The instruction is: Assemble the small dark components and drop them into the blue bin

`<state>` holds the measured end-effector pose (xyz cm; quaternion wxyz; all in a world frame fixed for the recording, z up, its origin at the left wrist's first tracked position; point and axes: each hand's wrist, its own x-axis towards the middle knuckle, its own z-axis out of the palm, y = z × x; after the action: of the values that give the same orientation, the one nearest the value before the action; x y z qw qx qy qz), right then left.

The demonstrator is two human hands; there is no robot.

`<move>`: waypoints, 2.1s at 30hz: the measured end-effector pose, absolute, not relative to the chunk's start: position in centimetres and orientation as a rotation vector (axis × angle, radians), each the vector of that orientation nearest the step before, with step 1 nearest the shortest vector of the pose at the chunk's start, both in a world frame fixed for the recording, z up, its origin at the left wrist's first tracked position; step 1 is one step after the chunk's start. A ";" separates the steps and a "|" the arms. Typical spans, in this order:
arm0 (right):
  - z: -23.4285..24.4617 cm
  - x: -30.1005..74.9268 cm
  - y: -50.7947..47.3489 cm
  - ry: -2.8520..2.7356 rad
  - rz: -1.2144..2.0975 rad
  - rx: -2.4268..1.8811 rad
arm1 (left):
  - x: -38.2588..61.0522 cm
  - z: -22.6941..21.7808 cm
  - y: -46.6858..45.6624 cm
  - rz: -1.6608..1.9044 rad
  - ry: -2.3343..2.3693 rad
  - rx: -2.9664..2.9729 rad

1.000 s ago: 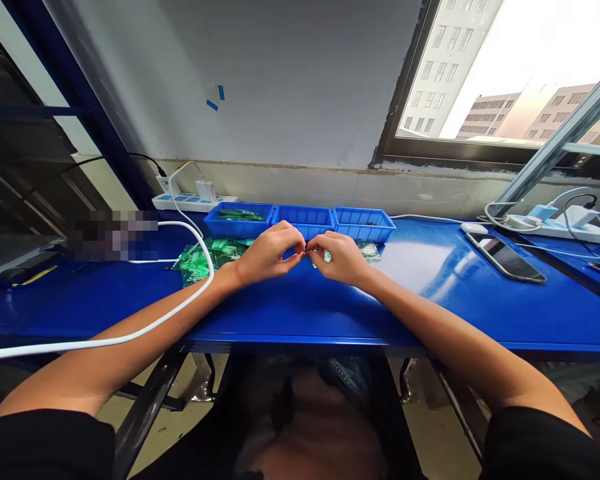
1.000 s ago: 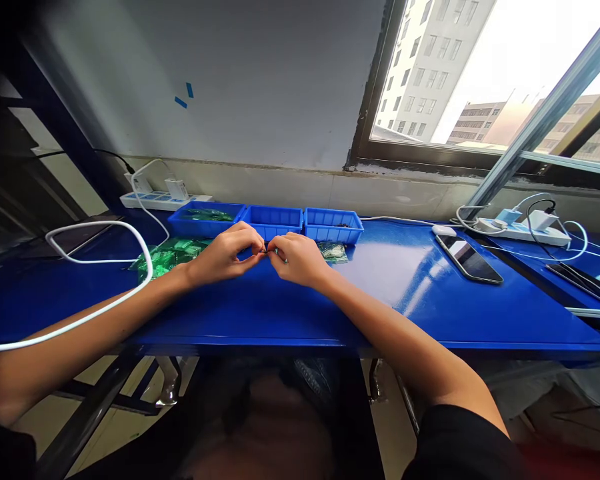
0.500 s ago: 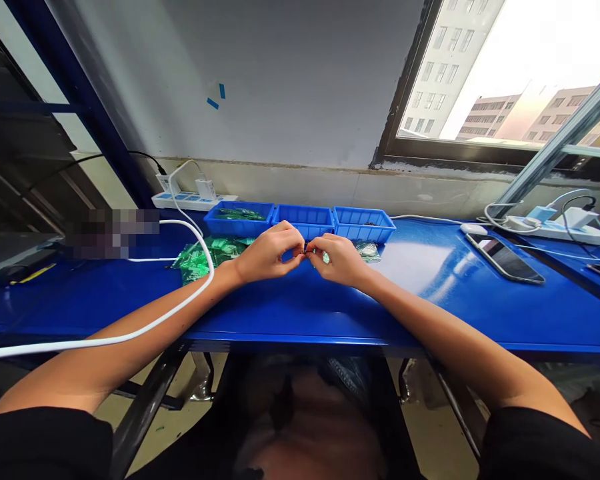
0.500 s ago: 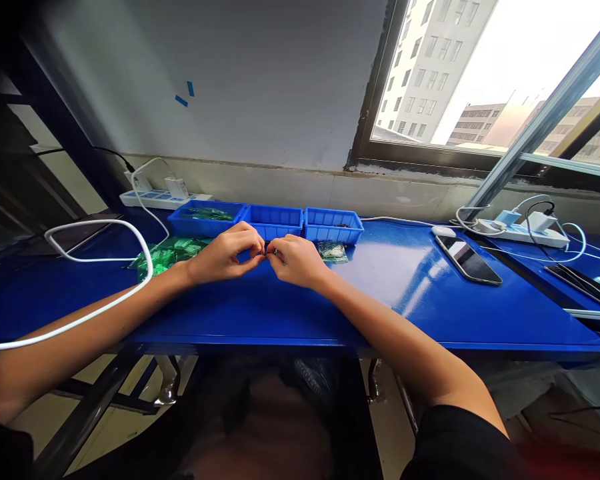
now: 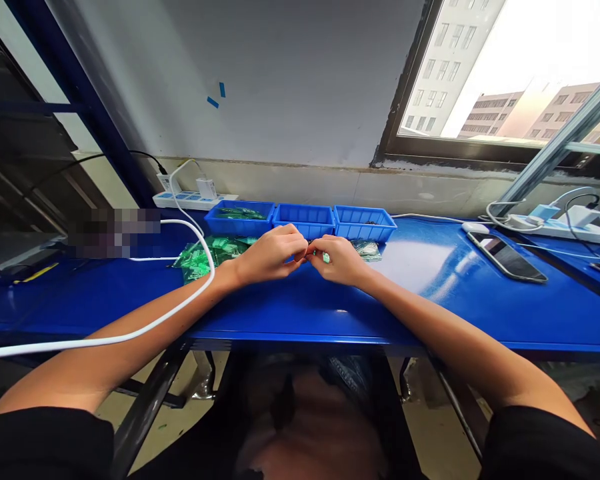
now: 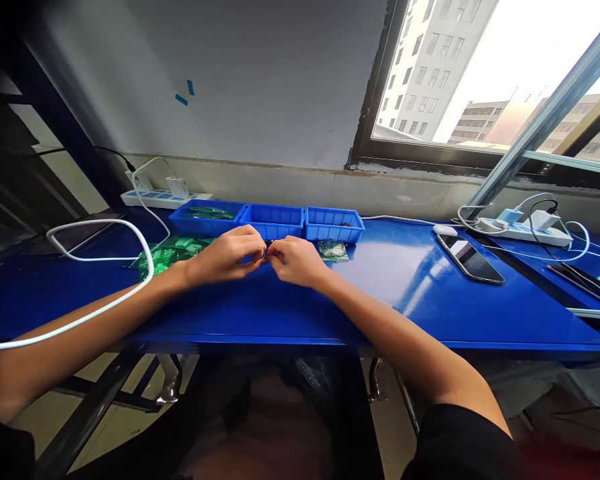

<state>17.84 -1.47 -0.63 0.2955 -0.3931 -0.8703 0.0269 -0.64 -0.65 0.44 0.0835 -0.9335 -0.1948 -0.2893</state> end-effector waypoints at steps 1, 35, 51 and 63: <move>-0.6 17.9 -1.5 -2.317 0.074 -1.041 | -0.6 0.5 -0.7 -0.861 -0.579 -2.787; -0.3 18.1 -1.3 -2.347 -0.082 -0.935 | -0.2 0.1 -0.7 -1.234 -0.826 -2.884; -0.2 17.8 -1.6 -2.438 -0.120 -1.062 | 0.0 0.3 -1.1 -1.037 -0.986 -2.981; -0.1 17.9 -1.6 -2.442 -0.100 -0.980 | 0.1 0.3 -1.2 -1.081 -0.799 -2.927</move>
<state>17.90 -1.65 -0.12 0.2513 -0.3601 -0.8977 -0.0366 0.10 -1.18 0.31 -0.0396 -0.9080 -0.2479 -0.3354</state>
